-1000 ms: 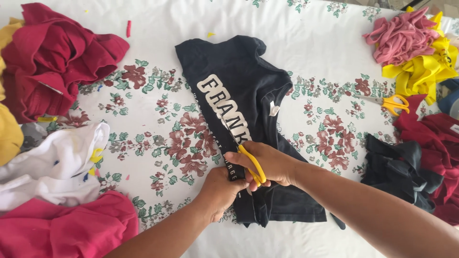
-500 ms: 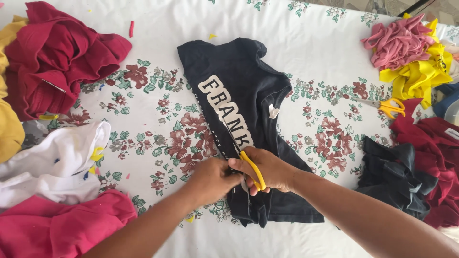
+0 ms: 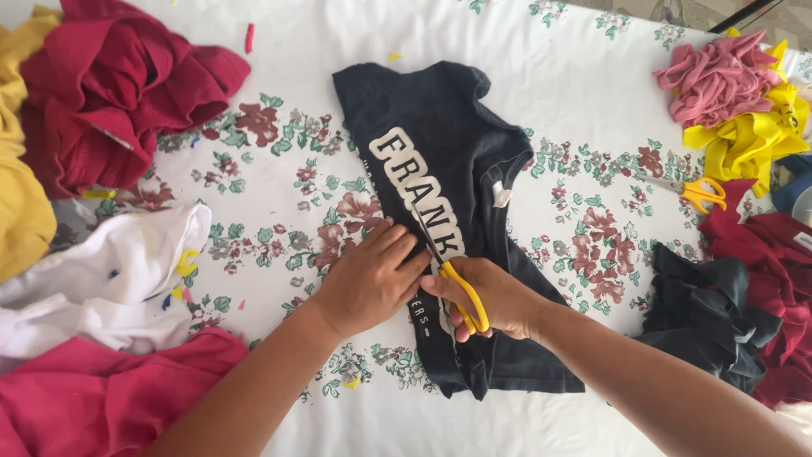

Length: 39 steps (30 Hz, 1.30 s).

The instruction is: Cutting a black t-shirt into strips with yellow-handled scissors on a table.

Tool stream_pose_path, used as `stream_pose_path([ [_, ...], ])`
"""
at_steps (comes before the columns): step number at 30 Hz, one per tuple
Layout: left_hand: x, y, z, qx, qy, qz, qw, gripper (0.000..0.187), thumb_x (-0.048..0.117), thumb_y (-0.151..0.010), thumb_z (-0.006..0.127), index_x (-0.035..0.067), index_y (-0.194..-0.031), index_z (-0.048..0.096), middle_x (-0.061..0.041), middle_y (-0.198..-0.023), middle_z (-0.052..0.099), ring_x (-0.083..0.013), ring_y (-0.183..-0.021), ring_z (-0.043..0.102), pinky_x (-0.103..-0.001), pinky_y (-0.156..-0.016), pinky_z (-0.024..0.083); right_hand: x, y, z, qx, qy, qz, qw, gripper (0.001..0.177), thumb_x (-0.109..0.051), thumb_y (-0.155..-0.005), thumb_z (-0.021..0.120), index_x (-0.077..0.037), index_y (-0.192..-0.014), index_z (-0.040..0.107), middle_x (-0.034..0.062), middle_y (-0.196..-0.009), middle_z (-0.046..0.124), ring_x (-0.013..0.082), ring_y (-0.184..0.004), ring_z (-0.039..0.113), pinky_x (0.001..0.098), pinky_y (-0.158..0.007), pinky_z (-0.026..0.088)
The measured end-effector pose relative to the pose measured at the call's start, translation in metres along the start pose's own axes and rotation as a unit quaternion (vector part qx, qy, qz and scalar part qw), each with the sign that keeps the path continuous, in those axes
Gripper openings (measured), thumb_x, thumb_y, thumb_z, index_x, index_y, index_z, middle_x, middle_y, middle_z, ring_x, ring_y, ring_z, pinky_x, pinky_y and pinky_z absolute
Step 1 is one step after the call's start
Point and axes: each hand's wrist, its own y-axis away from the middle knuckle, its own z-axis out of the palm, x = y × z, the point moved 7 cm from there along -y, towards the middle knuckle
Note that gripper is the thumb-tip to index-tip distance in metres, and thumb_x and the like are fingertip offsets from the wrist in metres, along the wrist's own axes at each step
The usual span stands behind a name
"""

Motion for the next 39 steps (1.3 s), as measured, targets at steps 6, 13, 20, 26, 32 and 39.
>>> stream_pose_path([
  [6, 0.002, 0.0, -0.004, -0.016, -0.014, -0.021, 1.0, 0.022, 0.025, -0.091, 0.06, 0.009, -0.099, 0.072, -0.016, -0.1, 0.057, -0.0375, -0.103, 0.058, -0.059, -0.105, 0.043, -0.013, 0.001, 0.008, 0.026, -0.011, 0.037, 0.999, 0.039, -0.038, -0.097, 0.068, 0.001, -0.101, 0.064, 0.0181, -0.059, 0.062, 0.0289, -0.049, 0.072, 0.0261, -0.042, 0.054],
  [13, 0.0, 0.009, 0.004, -0.042, -0.018, -0.035, 0.998, 0.027, 0.027, -0.091, 0.061, 0.008, -0.107, 0.073, -0.014, -0.093, 0.054, -0.0377, -0.101, 0.055, -0.064, -0.109, 0.037, -0.002, -0.013, 0.007, 0.055, -0.014, 0.009, 0.998, 0.043, -0.04, -0.099, 0.064, 0.003, -0.101, 0.063, 0.0181, -0.056, 0.062, 0.0304, -0.047, 0.071, 0.0261, -0.036, 0.052],
  [20, 0.003, 0.007, 0.001, -0.008, 0.014, -0.015, 1.0, 0.019, 0.018, -0.092, 0.059, 0.002, -0.095, 0.071, -0.015, -0.093, 0.055, -0.042, -0.114, 0.058, -0.061, -0.115, 0.036, 0.008, -0.021, 0.002, 0.092, 0.02, -0.001, 0.996, 0.038, -0.036, -0.096, 0.069, 0.002, -0.092, 0.066, 0.0181, -0.053, 0.059, 0.0305, -0.043, 0.069, 0.0309, -0.045, 0.058],
  [26, 0.003, 0.01, 0.009, -0.007, 0.028, -0.01, 1.0, 0.019, 0.016, -0.093, 0.057, 0.001, -0.091, 0.069, -0.015, -0.093, 0.054, -0.0424, -0.113, 0.058, -0.059, -0.112, 0.04, -0.008, -0.018, 0.002, 0.093, 0.017, 0.005, 0.995, 0.037, -0.034, -0.095, 0.07, 0.003, -0.092, 0.066, 0.019, -0.053, 0.059, 0.0305, -0.043, 0.069, 0.0324, -0.046, 0.059],
  [32, 0.004, 0.01, 0.015, -0.022, 0.024, -0.012, 0.999, 0.018, 0.014, -0.093, 0.057, 0.0, -0.091, 0.067, -0.014, -0.091, 0.054, -0.0415, -0.111, 0.059, -0.058, -0.111, 0.04, -0.016, -0.016, 0.001, 0.082, 0.043, 0.009, 0.996, 0.038, -0.036, -0.096, 0.068, 0.002, -0.098, 0.07, 0.0167, -0.055, 0.06, 0.0278, -0.044, 0.07, 0.0333, -0.051, 0.062],
  [39, 0.005, 0.01, 0.012, -0.035, 0.02, -0.017, 0.999, 0.018, 0.014, -0.092, 0.058, 0.001, -0.092, 0.07, -0.014, -0.093, 0.057, -0.0398, -0.111, 0.059, -0.056, -0.112, 0.04, -0.015, -0.018, 0.003, 0.074, 0.05, -0.023, 0.996, 0.034, -0.031, -0.098, 0.067, 0.003, -0.094, 0.068, 0.0117, -0.05, 0.056, 0.0238, -0.038, 0.064, 0.0265, -0.041, 0.055],
])
